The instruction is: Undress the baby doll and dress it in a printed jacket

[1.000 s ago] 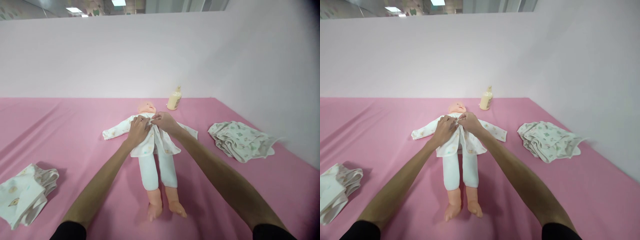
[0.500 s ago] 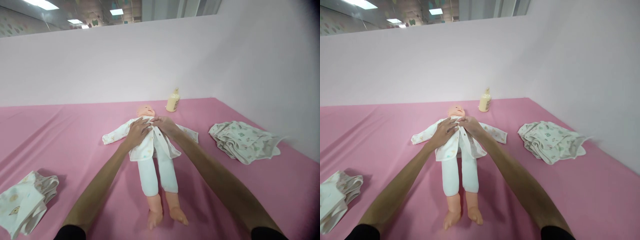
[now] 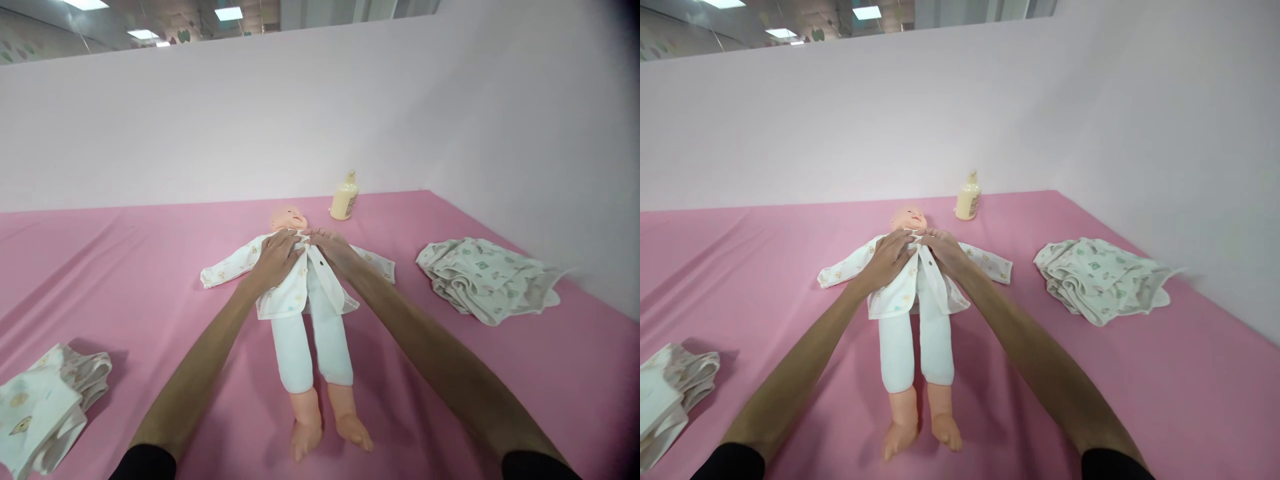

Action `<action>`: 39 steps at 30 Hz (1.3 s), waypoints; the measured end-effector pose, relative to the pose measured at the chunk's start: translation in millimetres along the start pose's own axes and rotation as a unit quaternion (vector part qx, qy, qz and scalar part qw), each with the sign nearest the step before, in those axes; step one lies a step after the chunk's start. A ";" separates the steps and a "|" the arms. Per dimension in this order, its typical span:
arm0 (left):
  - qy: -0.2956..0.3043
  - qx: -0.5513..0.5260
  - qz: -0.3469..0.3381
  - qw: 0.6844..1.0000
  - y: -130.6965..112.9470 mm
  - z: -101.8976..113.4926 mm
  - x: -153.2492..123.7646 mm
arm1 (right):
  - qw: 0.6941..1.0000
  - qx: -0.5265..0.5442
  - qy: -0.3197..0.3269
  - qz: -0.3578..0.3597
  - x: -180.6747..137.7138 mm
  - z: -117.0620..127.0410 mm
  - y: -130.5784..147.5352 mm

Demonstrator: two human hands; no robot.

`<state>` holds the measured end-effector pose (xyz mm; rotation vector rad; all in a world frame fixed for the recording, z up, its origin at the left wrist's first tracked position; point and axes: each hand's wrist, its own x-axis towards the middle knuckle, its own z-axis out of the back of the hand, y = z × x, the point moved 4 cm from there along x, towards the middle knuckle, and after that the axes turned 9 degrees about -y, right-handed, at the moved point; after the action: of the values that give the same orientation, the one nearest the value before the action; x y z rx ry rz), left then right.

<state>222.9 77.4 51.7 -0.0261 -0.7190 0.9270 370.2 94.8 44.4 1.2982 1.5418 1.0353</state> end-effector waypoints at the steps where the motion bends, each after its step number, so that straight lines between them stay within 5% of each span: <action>1: -0.009 0.012 -0.012 1.000 -0.6 -0.7 1.3 | 1.000 0.011 0.005 0.004 0.3 -0.3 -0.5; 10: -0.048 0.117 -0.109 0.986 -5.3 -1.8 4.8 | 0.998 0.045 0.028 0.018 3.8 -1.1 -6.7; 25: -0.092 0.126 -0.105 0.982 -4.3 1.2 3.8 | 0.999 -0.051 0.018 -0.003 -3.3 8.3 11.1; 31: -0.097 0.158 -0.122 0.975 -7.6 1.3 2.4 | 0.997 -0.066 -0.034 0.000 -5.3 7.1 10.7; 39: -0.109 0.171 -0.132 0.970 -6.1 0.2 1.6 | 0.976 -0.211 -0.055 0.027 -22.9 4.8 29.4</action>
<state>227.8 74.7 54.7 0.4743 -0.7356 0.7927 385.5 76.0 73.0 1.0822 1.1305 1.2243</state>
